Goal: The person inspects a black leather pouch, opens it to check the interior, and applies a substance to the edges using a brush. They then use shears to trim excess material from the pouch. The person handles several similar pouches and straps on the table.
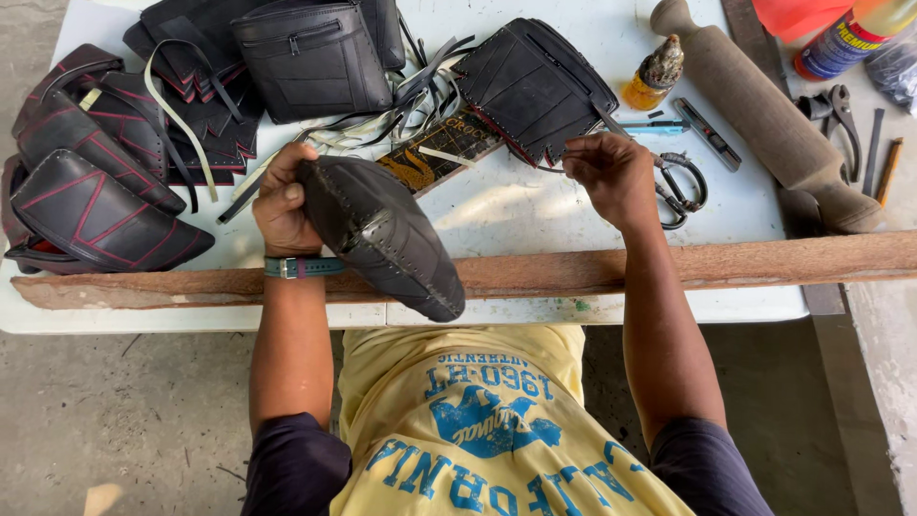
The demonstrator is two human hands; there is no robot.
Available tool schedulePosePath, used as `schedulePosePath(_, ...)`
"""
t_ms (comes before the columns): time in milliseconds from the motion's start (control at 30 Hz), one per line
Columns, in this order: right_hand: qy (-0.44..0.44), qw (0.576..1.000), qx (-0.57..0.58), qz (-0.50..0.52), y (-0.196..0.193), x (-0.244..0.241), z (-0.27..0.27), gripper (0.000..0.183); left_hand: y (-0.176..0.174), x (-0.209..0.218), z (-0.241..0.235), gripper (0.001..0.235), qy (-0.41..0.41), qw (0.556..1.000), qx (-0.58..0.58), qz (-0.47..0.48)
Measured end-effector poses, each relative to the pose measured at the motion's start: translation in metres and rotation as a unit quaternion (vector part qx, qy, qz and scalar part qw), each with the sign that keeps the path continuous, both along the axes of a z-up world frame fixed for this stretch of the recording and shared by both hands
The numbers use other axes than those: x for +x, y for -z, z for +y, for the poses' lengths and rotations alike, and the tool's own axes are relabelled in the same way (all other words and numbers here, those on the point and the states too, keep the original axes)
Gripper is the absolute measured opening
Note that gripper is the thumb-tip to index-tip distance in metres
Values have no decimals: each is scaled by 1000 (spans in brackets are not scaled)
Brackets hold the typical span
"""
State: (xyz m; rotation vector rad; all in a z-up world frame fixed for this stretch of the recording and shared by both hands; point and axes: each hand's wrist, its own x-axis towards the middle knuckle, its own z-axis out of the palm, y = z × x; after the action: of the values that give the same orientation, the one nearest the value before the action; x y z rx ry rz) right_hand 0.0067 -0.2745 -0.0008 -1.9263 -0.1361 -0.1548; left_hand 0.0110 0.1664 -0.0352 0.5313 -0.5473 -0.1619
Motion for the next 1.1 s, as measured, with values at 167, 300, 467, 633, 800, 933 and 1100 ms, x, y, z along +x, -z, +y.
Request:
schedulePosePath(167, -66, 986, -141, -56, -12, 16, 33, 14, -9, -8, 26, 46, -22, 999, 32, 12)
schedulePosePath(300, -121, 928, -345, -74, 7, 44, 94, 27, -20, -12, 16, 42, -74, 995, 66, 17)
schedulePosePath(467, -131, 865, -472, -106, 42, 70, 132, 35, -36, -7, 0, 36, -75, 993, 82, 38)
schedulePosePath(633, -73, 932, -347, -76, 47, 75, 110, 26, -65, -2, -14, 34, -72, 983, 169, -9)
schedulePosePath(800, -27, 953, 278, 122, 13, 53, 54, 15, -90, 12, -38, 32, -79, 949, 295, -73)
schedulePosePath(933, -72, 874, 467, 111, -9, 4, 27, 15, -95, 28, -69, 29, -82, 935, 331, -101)
schedulePosePath(1100, -34, 860, 484, 158, -14, -29, 30, 13, -71, 7, -91, 28, -100, 939, 321, -66)
